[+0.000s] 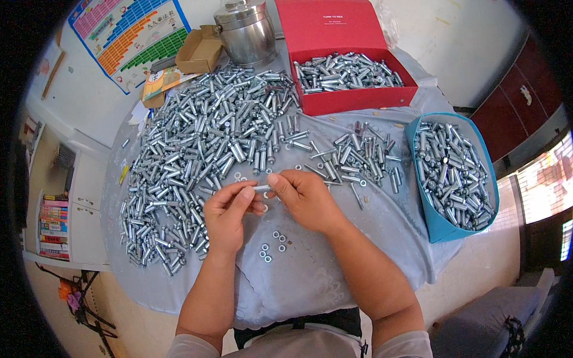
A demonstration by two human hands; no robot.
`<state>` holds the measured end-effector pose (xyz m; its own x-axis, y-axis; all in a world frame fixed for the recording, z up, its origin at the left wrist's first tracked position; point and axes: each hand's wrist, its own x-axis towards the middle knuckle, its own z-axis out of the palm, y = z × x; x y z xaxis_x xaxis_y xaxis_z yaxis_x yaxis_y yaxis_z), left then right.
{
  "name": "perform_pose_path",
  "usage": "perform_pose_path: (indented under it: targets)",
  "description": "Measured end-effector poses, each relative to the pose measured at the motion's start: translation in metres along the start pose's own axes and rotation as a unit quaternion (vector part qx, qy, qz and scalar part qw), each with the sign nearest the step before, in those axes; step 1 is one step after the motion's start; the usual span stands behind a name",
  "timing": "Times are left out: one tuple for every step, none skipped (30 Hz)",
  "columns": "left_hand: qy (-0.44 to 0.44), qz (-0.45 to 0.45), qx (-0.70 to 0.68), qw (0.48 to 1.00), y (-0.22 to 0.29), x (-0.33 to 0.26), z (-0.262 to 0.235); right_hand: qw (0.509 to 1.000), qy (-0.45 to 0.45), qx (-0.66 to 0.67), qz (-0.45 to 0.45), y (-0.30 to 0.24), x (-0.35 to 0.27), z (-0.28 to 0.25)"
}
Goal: The person repeatedly picks up a bolt and a washer from a large pile on a table, threads the washer onto the bolt, and places the assembled unit into a blue bin. The process is continuous and repetitive, focusing on manual assembly of small metal hardware components.
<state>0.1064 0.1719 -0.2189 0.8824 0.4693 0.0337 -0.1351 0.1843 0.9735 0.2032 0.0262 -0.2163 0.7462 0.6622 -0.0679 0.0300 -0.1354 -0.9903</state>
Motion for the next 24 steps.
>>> perform_pose_path:
  targets:
    - [0.001,-0.011,-0.005,1.000,-0.001,0.000,-0.001,1.000,0.006,0.012,0.002,0.001,0.000,0.002]
    - [0.003,-0.022,-0.009,1.000,-0.001,0.000,-0.003,1.000,0.011,0.024,0.003,0.002,0.000,0.004]
    - [0.005,-0.033,-0.014,0.999,-0.002,-0.001,-0.004,1.000,0.013,0.009,-0.011,0.001,0.000,0.004]
    - [0.011,-0.034,-0.016,0.999,-0.002,-0.001,-0.004,1.000,0.014,-0.005,-0.025,-0.001,-0.001,0.004]
    - [0.017,-0.036,-0.019,0.999,-0.003,-0.001,-0.004,0.999,0.015,-0.020,-0.039,-0.002,-0.002,0.004]
    - [0.023,-0.037,-0.022,0.999,-0.003,-0.001,-0.005,0.997,0.022,-0.012,-0.067,0.000,-0.001,0.006]
    - [0.033,-0.056,-0.021,0.998,-0.003,0.000,-0.006,0.995,0.029,-0.005,-0.095,0.004,0.000,0.008]
    - [0.043,-0.075,-0.021,0.996,-0.002,0.001,-0.009,0.992,0.034,0.002,-0.123,0.007,0.001,0.010]
    - [0.053,-0.094,-0.020,0.994,-0.002,0.002,-0.011,0.987,0.038,-0.018,-0.152,0.006,0.001,0.011]
    - [0.055,-0.081,-0.033,0.995,-0.004,0.003,-0.012,0.982,0.042,-0.038,-0.182,0.005,0.001,0.011]
    - [0.057,-0.067,-0.044,0.995,-0.008,0.005,-0.013,0.975,0.046,-0.057,-0.212,0.005,0.001,0.011]
    - [0.059,-0.054,-0.056,0.995,-0.010,0.007,-0.014,0.985,0.044,-0.009,-0.164,0.006,0.001,0.012]
    - [0.052,-0.048,-0.056,0.996,-0.009,0.006,-0.014,0.992,0.043,0.039,-0.116,0.008,0.001,0.013]
    - [0.046,-0.043,-0.057,0.996,-0.008,0.006,-0.013,0.993,0.041,0.086,-0.066,0.009,0.001,0.014]
    - [0.039,-0.038,-0.058,0.997,-0.007,0.006,-0.012,0.997,0.018,0.068,-0.030,0.007,0.001,0.010]
    - [0.031,-0.037,-0.058,0.997,-0.006,0.005,-0.011,0.999,-0.005,0.050,0.007,0.004,0.002,0.004]
    - [0.023,-0.035,-0.058,0.997,-0.006,0.005,-0.010,0.998,-0.027,0.033,0.043,0.003,0.002,0.000]
    - [0.015,-0.034,-0.058,0.998,-0.006,0.005,-0.010,0.997,-0.018,0.074,0.006,0.006,0.002,0.002]
    - [0.017,-0.038,-0.063,0.997,-0.006,0.005,-0.010,0.993,-0.010,0.115,-0.031,0.011,0.003,0.005]
    - [0.020,-0.043,-0.068,0.997,-0.007,0.006,-0.011,0.986,-0.001,0.155,-0.068,0.013,0.004,0.007]
    - [0.022,-0.047,-0.072,0.996,-0.008,0.006,-0.012,0.986,0.008,0.158,-0.056,0.011,0.003,0.007]
    - [0.017,-0.048,-0.071,0.996,-0.008,0.007,-0.013,0.986,0.016,0.161,-0.044,0.006,0.002,0.006]
    - [0.012,-0.048,-0.069,0.996,-0.008,0.007,-0.014,0.986,0.024,0.164,-0.032,0.003,0.002,0.006]
    - [0.007,-0.049,-0.067,0.997,-0.007,0.007,-0.015,0.990,0.010,0.142,-0.002,0.003,0.003,0.004]
